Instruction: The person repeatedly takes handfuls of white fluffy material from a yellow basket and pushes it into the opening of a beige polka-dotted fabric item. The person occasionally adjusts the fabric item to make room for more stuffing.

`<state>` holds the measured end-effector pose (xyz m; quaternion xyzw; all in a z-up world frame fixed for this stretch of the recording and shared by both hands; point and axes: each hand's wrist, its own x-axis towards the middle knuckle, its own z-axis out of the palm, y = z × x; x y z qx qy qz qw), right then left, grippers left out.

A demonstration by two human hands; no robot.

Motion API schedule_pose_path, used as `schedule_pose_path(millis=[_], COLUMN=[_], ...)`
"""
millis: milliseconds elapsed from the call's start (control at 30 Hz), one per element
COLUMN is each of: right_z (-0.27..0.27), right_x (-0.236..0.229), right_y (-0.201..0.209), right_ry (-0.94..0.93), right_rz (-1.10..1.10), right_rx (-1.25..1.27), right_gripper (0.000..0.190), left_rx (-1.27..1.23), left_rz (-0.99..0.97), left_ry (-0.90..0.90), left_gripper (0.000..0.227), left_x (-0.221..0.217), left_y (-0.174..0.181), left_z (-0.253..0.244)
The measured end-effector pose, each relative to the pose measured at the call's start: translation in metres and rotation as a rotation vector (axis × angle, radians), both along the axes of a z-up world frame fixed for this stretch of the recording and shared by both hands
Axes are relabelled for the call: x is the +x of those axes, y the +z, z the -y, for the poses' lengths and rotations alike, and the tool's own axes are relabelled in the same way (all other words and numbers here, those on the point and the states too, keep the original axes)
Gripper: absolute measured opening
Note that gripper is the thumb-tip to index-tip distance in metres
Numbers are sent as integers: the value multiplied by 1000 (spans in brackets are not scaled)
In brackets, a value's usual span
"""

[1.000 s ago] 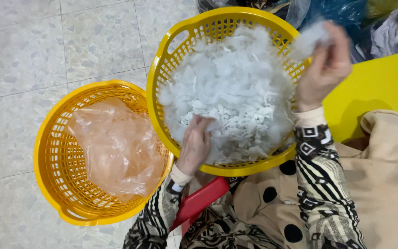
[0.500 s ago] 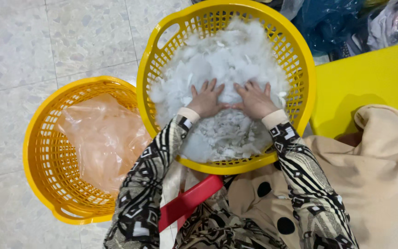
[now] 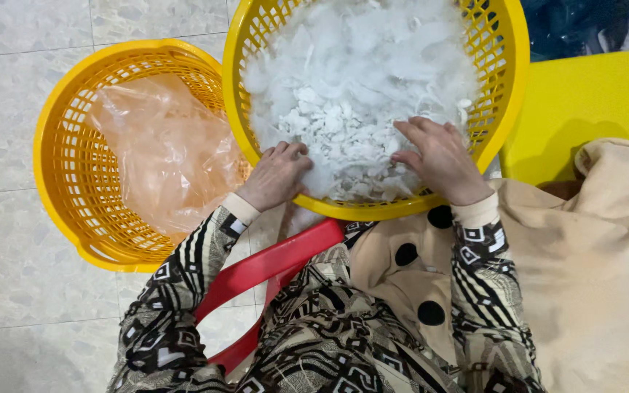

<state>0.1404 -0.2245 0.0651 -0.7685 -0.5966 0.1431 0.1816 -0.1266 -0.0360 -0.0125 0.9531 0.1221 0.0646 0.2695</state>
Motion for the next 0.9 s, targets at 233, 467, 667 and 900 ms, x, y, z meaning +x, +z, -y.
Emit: schedule_pose_path(millis=[233,467,667,900], right_z=[2,7,-1,-20], right_x=[-65,-70,-83,-65], right_y=[-40,-44,-39,-73], right_ry=[133,-44,-192,-298], right_rz=[37,86,-478,-825], right_rx=[-50,10,254,584], right_gripper=[49,54,50,74], left_rx=[5,-354,-384,-971], left_rz=[73,291,427,409], left_ry=[169,395,498,420], left_gripper=[12,11,13,28], left_x=[5,0,33,93], left_y=[-5,32,36,7], left_z=[3,-14,-6,59])
